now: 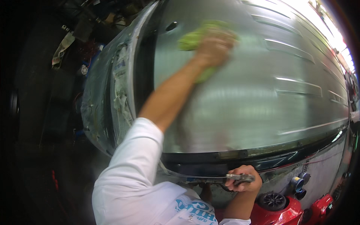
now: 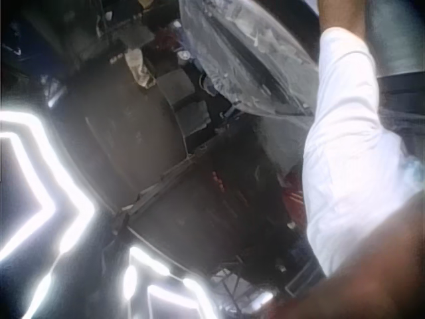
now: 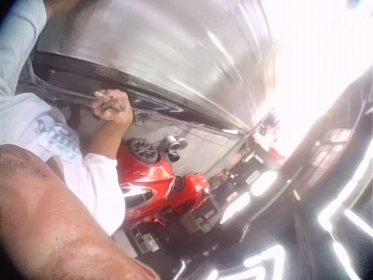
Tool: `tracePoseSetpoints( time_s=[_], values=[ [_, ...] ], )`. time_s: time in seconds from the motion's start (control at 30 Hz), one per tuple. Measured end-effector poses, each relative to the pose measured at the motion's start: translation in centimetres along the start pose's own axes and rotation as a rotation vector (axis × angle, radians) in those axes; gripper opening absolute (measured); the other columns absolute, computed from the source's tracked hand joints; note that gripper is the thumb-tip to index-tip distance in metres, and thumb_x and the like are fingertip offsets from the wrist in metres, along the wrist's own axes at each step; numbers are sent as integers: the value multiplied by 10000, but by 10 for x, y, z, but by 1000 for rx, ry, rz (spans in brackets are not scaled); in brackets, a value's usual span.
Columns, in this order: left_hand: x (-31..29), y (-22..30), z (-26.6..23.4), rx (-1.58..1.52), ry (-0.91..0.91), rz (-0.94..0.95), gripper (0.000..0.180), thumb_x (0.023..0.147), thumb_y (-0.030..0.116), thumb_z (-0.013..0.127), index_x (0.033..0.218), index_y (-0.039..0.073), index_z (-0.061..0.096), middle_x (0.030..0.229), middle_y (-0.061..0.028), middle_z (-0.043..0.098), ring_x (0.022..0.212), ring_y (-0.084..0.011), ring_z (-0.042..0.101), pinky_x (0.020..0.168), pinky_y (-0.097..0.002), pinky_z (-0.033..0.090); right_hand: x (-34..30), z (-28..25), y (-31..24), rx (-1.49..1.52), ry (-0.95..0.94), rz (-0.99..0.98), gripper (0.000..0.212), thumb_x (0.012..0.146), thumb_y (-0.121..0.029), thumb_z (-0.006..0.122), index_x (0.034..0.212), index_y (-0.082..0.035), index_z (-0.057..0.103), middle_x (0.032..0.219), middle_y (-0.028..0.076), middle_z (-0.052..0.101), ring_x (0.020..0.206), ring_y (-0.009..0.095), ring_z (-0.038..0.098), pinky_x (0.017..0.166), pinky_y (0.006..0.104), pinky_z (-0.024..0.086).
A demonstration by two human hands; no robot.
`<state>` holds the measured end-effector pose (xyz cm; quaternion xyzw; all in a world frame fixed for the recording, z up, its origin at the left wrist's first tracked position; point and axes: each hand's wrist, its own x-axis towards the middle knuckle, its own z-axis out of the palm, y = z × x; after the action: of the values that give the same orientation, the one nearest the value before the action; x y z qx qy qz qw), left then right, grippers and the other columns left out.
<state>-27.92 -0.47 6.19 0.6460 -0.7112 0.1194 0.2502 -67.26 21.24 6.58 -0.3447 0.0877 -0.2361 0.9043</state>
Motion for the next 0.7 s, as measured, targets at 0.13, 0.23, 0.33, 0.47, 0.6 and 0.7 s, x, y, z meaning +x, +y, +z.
tracePoseSetpoints(
  time_s=[0.13, 0.23, 0.33, 0.47, 0.6, 0.7],
  values=[
    [-21, 148, -28, -468, -249, 312, 533, 1045, 541, 495, 1444, 236, 675, 1596, -109, 569, 1517, -326, 467, 1280, -554, 314, -17, -1, 0, -5, 104, 21, 556, 808, -281, 941, 956, 213, 733, 718, 267, 693, 510, 223, 607, 428, 303, 429],
    [-57, 148, -23, -394, -97, 303, 659, 1013, 633, 542, 1500, 196, 624, 1630, -137, 516, 1541, -361, 419, 1272, -620, 281, -18, 4, 0, -23, 143, -14, 578, 785, -300, 958, 914, 215, 729, 692, 272, 675, 483, 216, 585, 405, 295, 397],
    [-73, 80, -22, -51, 80, -64, 681, 1009, 640, 573, 1466, 140, 649, 1560, -166, 572, 1492, -369, 466, 1246, -609, 307, -17, 4, -2, -14, 166, -21, 588, 774, -311, 970, 887, 212, 725, 683, 260, 674, 485, 222, 589, 407, 298, 403],
    [-83, -66, -34, -80, -36, -735, 699, 1088, 610, 391, 1641, 193, 477, 1751, -109, 364, 1640, -365, 240, 1327, -583, 167, -15, 5, -3, -6, 150, 53, 602, 745, -321, 991, 864, 204, 721, 680, 249, 675, 497, 232, 601, 409, 311, 421],
    [-117, -64, -64, -55, -99, -902, 746, 1095, 614, 347, 1678, 153, 410, 1777, -113, 298, 1656, -374, 176, 1328, -602, 141, -1, 23, 8, 76, 103, -147, 493, 822, -195, 947, 1011, 189, 704, 759, 274, 678, 436, 124, 472, 347, 241, 248],
    [-167, -9, -68, -36, -125, -785, 750, 1106, 596, 340, 1669, 107, 420, 1779, -121, 288, 1653, -393, 163, 1319, -625, 129, -13, 9, -4, 57, 104, 133, 551, 778, -263, 967, 1013, 171, 722, 768, 239, 687, 443, 97, 432, 367, 242, 218]
  ],
)
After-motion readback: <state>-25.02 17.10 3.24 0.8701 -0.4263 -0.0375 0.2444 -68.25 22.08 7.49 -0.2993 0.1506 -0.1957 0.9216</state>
